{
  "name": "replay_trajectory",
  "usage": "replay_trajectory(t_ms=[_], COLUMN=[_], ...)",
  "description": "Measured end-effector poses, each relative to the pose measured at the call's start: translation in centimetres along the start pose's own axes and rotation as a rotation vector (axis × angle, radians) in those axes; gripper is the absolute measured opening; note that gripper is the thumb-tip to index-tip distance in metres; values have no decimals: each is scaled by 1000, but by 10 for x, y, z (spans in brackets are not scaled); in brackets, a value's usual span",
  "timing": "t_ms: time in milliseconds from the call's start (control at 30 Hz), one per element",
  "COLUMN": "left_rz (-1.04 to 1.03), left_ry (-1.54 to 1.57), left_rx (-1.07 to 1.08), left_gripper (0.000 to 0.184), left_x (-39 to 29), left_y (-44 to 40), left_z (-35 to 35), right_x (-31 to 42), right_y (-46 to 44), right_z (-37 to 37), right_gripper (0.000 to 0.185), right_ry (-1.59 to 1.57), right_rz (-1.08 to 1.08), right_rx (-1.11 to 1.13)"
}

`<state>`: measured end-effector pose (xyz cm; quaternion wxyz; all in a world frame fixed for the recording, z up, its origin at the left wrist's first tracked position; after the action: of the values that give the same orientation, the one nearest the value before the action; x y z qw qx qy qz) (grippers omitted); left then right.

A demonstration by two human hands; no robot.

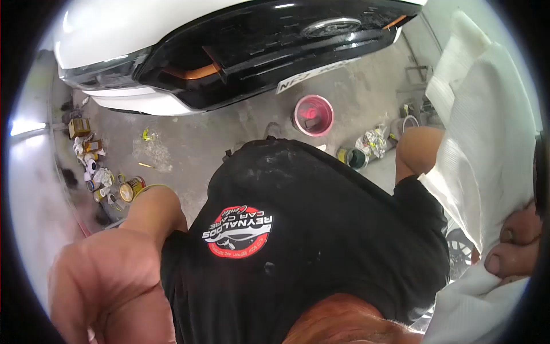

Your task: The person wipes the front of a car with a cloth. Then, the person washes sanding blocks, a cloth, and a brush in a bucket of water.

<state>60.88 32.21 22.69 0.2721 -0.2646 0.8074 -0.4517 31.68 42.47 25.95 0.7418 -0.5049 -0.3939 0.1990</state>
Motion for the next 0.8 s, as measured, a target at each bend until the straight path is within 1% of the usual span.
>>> replay_trajectory(t_ms=[67,100,167,200,233,300,333,367,400,433,467,500,533,567,633,667,700,733,767,800], left_rz=[-4,-35,-42,-134,-137,-194,-175,-370,-550,-454,-331,-211,-129,-41,172,252,321,308,265,234], left_ry=[60,71,196,286,286,245,243,-69,-387,-450,-498,-555,-912,-1069,-1581,-1701,-1825,-1827,-1805,-1778], left_rx=[140,166,104,31,55,71,78,-100,-272,-245,-160,-73,-83,-80,-200,-266,-333,-269,-263,-274], left_gripper=[16,16,18,15,15,18,18,27,38,44,53,63,60,49,33,32,31,31,33,34], left_x=[11,13,19,25,30,35,31,8,-3,16,41,67,80,100,129,135,136,138,140,148], left_y=[-15,-19,-25,-31,-34,-38,-36,-33,-26,-19,-15,-10,-1,9,29,36,41,44,50,54], left_z=[-24,-28,-27,-33,-37,-40,-32,-1,17,28,41,55,90,113,136,142,150,158,171,181], right_x=[-7,-8,-19,-27,-36,-59,-73,-93,-121,-160,-205,-253,-318,-357,-368,-373,-378,-382,-386,-394], right_y=[-6,-8,-13,-16,-19,-23,-21,-17,-8,8,38,77,138,200,257,264,271,272,273,247], right_z=[2,3,2,3,1,9,11,12,12,11,9,5,-1,-13,-37,-37,-40,-45,-50,-36], right_gripper=[40,41,42,43,43,44,45,46,46,47,48,48,48,37,34,34,29,27,25,24], right_ry=[11,10,5,12,5,53,73,117,165,216,229,205,-52,-227,-286,-302,-174,-117,-60,233], right_rz=[11,30,52,53,61,9,-21,-80,-206,-399,-641,-927,-1194,-1326,-1413,-1426,-1453,-1472,-1490,-1276], right_rx=[-48,-82,-170,-225,-247,-420,-485,-547,-600,-636,-651,-647,-553,-580,-540,-594,-459,-412,-364,-385])
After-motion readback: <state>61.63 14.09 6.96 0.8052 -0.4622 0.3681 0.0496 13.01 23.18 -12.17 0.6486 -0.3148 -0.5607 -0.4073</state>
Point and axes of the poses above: each hand's wrist, its own y-axis away from the middle knuckle, its own z-axis out of the back of the hand, x = y × z, the point moved 8 cm from there along -y, towards the middle knuckle, and after that the axes turned 12 degrees about -x, right-handed, at the moved point
